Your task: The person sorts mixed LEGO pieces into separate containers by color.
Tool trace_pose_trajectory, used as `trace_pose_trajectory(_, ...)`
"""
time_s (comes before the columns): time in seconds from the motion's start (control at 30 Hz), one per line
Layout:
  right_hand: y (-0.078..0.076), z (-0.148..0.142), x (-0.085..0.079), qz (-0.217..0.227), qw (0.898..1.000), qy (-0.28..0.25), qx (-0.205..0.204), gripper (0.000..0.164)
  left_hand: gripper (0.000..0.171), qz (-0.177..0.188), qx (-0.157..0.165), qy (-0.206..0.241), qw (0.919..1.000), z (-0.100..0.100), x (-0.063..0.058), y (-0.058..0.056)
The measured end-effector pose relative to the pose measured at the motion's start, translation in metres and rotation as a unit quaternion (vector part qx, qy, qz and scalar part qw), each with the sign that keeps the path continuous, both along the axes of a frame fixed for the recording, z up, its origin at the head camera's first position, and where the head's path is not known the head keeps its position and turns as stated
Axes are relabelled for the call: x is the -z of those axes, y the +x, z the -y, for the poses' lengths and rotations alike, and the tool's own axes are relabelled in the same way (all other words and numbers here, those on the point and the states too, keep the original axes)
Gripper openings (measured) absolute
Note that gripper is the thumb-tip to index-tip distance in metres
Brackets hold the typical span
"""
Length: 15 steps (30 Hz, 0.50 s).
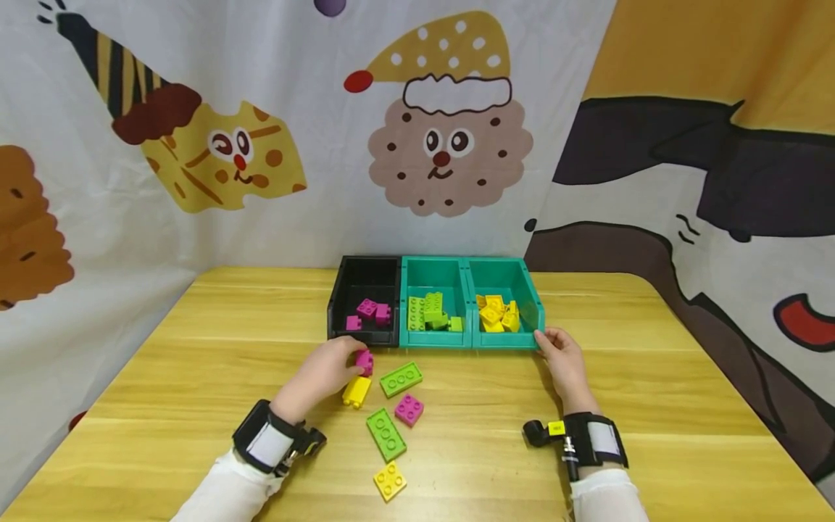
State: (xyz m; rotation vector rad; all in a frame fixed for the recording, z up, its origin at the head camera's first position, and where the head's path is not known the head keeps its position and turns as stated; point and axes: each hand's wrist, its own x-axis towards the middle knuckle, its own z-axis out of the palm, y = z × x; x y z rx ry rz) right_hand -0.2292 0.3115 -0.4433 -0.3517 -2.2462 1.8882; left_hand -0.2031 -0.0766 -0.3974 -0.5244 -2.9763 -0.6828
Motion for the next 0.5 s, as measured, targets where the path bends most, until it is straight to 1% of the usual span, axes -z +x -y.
trace_pose_trajectory(0.17, 0.0001, 0.0000, 0.0007, 0.002, 1.000, -0.015, 0.000, 0.017, 0.024, -0.009, 0.004, -0.002, 0.9999, -0.0003, -0.0004, 0.0004)
trace_pose_trajectory(0.4, 0.0002, 0.0000, -0.0010, -0.001, 1.000, -0.003, -0.005, 0.023, 0.026, -0.010, -0.001, 0.000, 1.0000, -0.0028, -0.0031, 0.0000)
trace_pose_trajectory(0.5, 0.0003, 0.0000, -0.0015, -0.003, 1.000, -0.005, -0.006, 0.020, 0.026, -0.013, -0.004, 0.007, 0.9999, -0.0033, -0.0044, 0.0003)
